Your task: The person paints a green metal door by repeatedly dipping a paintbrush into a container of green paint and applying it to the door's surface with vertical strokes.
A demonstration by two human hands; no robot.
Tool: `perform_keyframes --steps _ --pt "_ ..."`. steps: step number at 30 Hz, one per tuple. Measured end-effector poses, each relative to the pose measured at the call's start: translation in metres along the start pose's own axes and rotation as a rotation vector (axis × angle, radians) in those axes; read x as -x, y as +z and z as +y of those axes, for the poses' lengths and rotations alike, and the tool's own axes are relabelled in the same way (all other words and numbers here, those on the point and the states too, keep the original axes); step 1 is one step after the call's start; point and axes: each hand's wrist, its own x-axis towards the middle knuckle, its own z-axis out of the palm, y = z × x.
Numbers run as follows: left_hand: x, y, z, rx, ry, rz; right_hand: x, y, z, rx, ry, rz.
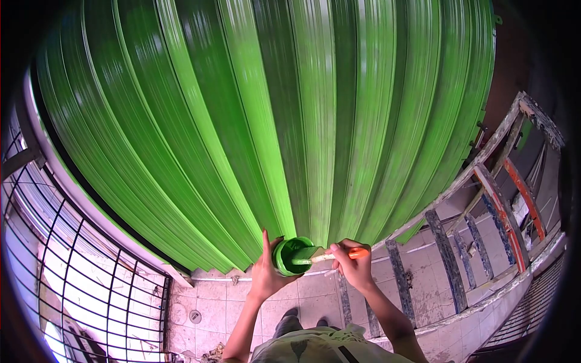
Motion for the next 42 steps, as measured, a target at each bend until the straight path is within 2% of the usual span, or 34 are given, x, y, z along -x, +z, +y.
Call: perform_keyframes --steps 7,10,12,18,24,29,33,42 --pt "0.011 0.011 -0.024 0.029 0.043 -0.060 0.003 0.002 0.024 0.003 0.169 0.009" --pt "0.011 0.015 -0.046 0.047 0.098 -0.083 0.008 0.009 0.036 -0.013 0.196 0.107" --pt "0.013 0.021 -0.052 0.083 0.024 -0.138 0.015 0.009 0.044 -0.022 0.197 0.157" --pt "0.008 0.057 -0.065 0.182 0.045 -0.190 0.022 0.000 0.049 -0.023 0.277 0.388" --pt "-0.001 0.065 -0.092 0.240 0.013 -0.226 0.015 0.013 0.073 -0.033 0.256 0.470" --pt "-0.001 0.053 -0.132 0.292 0.041 -0.235 0.010 0.054 0.091 0.013 0.202 0.537" --pt "-0.005 0.038 -0.167 0.294 0.052 -0.223 -0.004 0.086 0.107 0.040 0.178 0.511" --pt "-0.004 0.021 -0.177 0.242 0.009 -0.090 -0.009 0.111 0.115 -0.053 0.159 0.442"
